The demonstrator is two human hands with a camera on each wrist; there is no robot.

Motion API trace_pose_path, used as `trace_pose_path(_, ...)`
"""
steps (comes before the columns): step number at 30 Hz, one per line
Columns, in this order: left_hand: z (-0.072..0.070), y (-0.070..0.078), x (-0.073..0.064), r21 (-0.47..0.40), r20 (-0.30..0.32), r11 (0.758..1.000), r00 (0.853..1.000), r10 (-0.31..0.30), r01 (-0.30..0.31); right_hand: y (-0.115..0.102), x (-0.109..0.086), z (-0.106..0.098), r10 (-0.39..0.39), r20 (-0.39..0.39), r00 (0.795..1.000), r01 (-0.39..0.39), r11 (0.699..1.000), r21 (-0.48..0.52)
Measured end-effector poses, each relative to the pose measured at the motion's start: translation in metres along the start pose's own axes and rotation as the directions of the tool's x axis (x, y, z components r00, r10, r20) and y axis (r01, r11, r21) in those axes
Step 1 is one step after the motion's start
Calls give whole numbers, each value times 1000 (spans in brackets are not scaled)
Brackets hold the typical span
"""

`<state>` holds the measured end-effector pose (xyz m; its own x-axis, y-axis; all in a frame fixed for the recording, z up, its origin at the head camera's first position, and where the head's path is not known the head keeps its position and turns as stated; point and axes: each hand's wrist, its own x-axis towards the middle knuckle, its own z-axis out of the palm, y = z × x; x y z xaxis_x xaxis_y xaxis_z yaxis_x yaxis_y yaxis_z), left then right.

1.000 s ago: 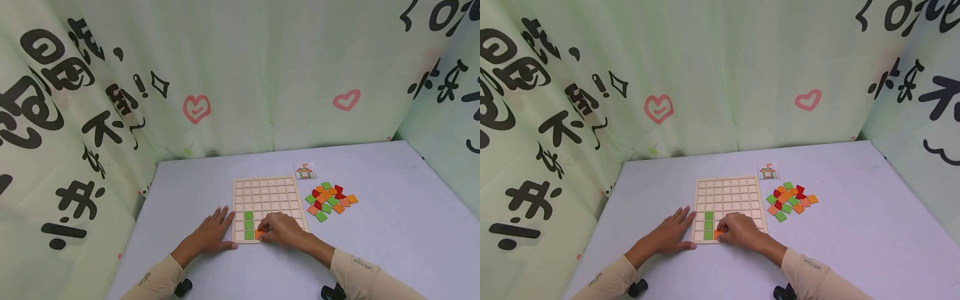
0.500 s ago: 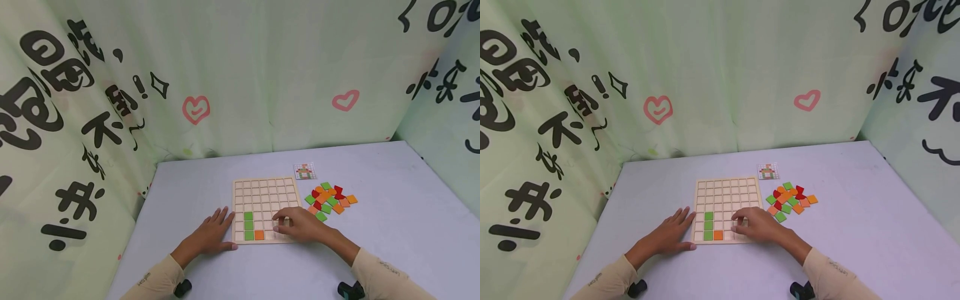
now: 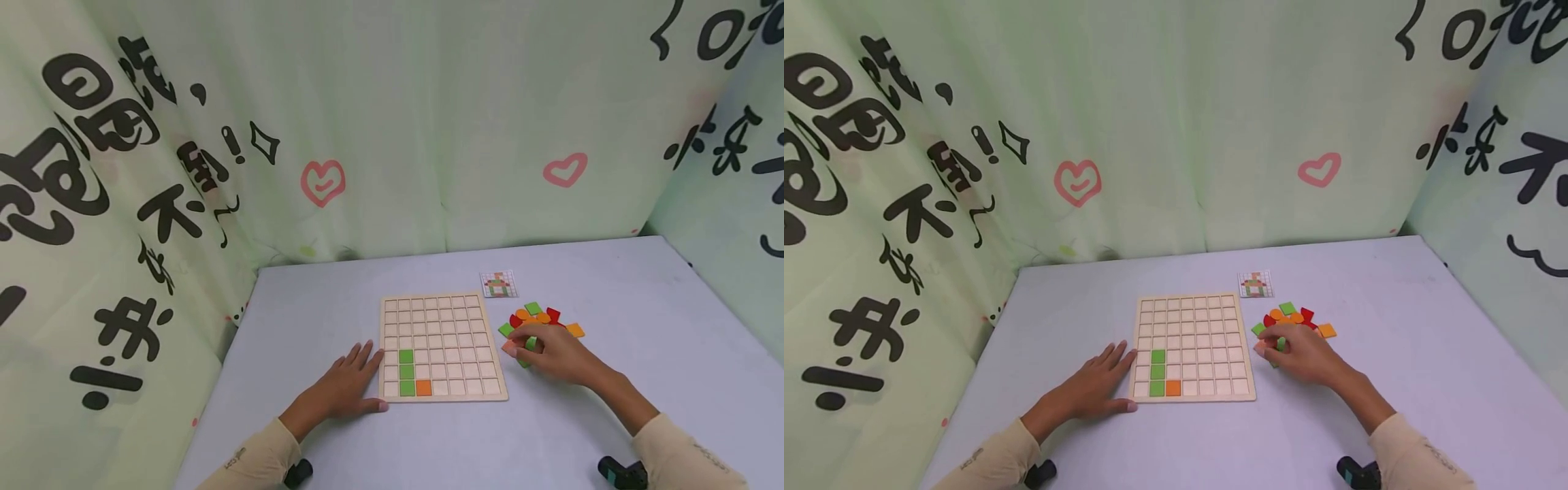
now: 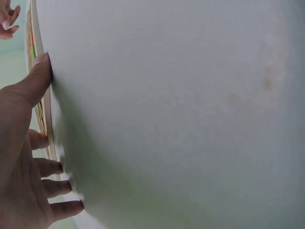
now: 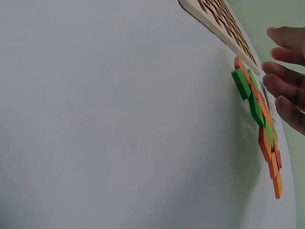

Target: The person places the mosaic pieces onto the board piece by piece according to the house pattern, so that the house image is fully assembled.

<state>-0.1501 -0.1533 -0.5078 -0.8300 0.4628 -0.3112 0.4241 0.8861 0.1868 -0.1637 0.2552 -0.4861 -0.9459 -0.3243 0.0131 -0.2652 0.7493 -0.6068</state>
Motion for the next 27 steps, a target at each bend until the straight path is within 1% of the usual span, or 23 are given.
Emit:
trace_pose_path(4, 0, 0, -2, -4, 6, 1000, 1000, -4, 4, 14, -6, -9, 26, -28, 999, -27, 999, -32)
trace_pose_path(11, 2, -1, -3, -7, -3, 1000, 1000, 3, -3, 28, -14, -18, 62, -84, 995, -70, 993, -90)
trace_pose_path(19, 1, -1, -2, -22, -10, 1000, 1000, 18, -18, 43, -15, -19, 90, -106, 990, -106, 982, -159)
trace_pose_path(27, -2, 1, -2, -19, -14, 1000, 1000, 16, -17, 48, -15, -17, 116, -119, 986, -135, 977, -164)
